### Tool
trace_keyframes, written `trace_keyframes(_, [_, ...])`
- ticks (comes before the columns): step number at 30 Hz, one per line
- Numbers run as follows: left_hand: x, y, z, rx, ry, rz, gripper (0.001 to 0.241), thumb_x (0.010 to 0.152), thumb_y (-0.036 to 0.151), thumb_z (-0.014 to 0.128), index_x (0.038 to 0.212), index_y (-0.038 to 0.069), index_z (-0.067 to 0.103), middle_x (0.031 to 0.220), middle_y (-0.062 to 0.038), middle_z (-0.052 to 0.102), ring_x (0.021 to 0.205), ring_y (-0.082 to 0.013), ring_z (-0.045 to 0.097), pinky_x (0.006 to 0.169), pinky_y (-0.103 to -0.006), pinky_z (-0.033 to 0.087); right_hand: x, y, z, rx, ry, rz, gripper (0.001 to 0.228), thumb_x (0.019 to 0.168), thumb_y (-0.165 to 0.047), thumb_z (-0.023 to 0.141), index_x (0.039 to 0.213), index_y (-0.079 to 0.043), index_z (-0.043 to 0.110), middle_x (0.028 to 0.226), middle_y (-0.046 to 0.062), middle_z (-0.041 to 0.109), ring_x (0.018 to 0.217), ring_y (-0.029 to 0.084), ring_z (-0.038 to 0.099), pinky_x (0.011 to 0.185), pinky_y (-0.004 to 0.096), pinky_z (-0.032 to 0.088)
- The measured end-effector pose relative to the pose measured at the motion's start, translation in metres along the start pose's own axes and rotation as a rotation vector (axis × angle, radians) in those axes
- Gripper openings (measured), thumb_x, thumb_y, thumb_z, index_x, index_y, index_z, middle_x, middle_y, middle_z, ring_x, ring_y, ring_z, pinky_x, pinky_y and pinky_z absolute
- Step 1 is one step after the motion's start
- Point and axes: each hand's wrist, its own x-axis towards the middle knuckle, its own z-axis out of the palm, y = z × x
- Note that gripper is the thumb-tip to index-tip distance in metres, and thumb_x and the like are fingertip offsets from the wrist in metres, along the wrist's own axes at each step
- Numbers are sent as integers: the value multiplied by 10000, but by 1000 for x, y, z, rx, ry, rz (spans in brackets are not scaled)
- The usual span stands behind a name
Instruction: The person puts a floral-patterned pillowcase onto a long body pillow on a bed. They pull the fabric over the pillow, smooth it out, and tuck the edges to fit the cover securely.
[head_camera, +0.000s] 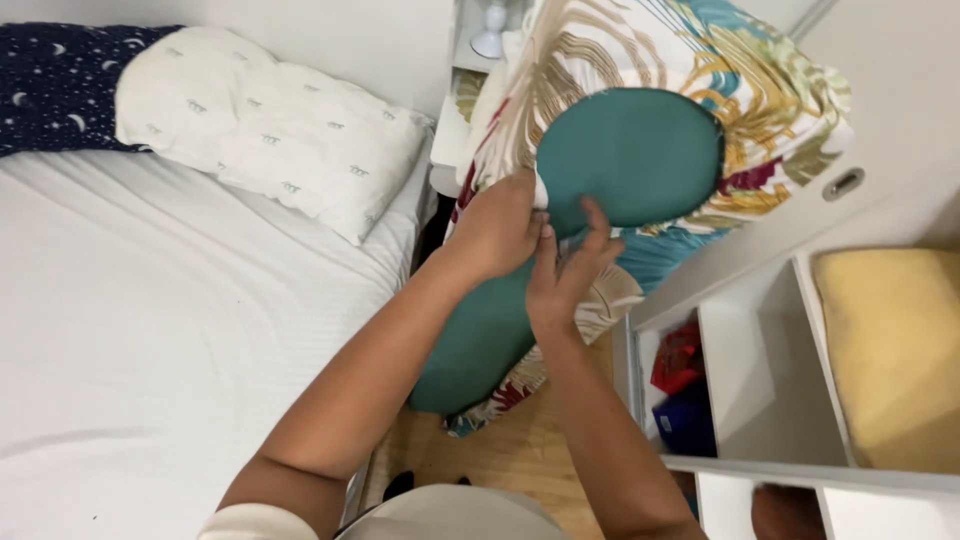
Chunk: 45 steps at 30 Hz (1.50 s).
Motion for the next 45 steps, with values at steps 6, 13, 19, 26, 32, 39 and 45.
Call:
trace_keyframes(6, [2, 7, 12, -370, 63, -63, 519, 844, 139, 728, 1254, -86, 502, 1155, -286, 639, 1129, -444, 642, 950, -471, 504, -44, 3, 23, -484, -123, -451, 577, 878, -181, 679, 1382, -49, 430, 1410, 181, 395, 1226, 414, 367, 1051, 579, 279])
trace_keyframes(13, [-34, -12, 14, -352, 86, -39, 561, 837, 128, 738, 1296, -71, 484, 1209, -273, 593, 1145, -454, 611, 980, -462, 487, -34, 97, 32, 590, -129, 446, 461, 986, -114, 616, 1345, -233, 351, 1269, 90, 386, 1156, 301, 424, 974, 500, 385])
trace_keyframes(19, [-88, -51, 47, -67, 445, 156, 607, 764, -90, 575, 1363, -25, 498, 1257, -250, 529, 1171, -436, 500, 1041, -493, 415, -18, 46, 29, -222, -53, 37, 320, 1012, -206, 658, 786, 20, 660, 1077, 156, 362, 1061, 307, 395, 1010, 419, 340])
trace_keyframes(26, [-98, -107, 78, 39, 542, 5, 278, 848, -7, 695, 1075, 57, 548, 1035, -173, 594, 999, -408, 559, 877, -501, 436, -24, 46, 37, -188, -12, 67, 322, 1007, -257, 653, 825, 9, 649, 1094, 163, 361, 1039, 322, 424, 961, 420, 375])
trace_keyframes(32, [-106, -127, 68, -107, 496, -281, 169, 945, 33, 660, 1070, 65, 551, 903, -186, 637, 862, -418, 637, 744, -515, 486, -17, 47, 38, -251, -33, -20, 304, 994, -216, 683, 828, 38, 699, 1116, 194, 381, 1079, 353, 422, 986, 435, 354])
trace_keyframes(39, [-162, -163, 73, 137, 404, -364, 279, 796, -24, 669, 1027, 97, 570, 974, -189, 639, 847, -458, 645, 702, -556, 494, -9, 34, 47, -24, 63, 108, 301, 1016, -178, 577, 861, 67, 658, 1168, 154, 335, 974, 281, 495, 922, 382, 411])
trace_keyframes(45, [-223, -172, 93, 307, 195, -789, 343, 777, 19, 685, 1086, 56, 541, 1141, -224, 552, 959, -476, 614, 761, -574, 505, -27, 35, 43, -242, 53, 61, 315, 1035, -142, 578, 820, 82, 633, 1116, 180, 379, 1006, 310, 448, 958, 422, 385])
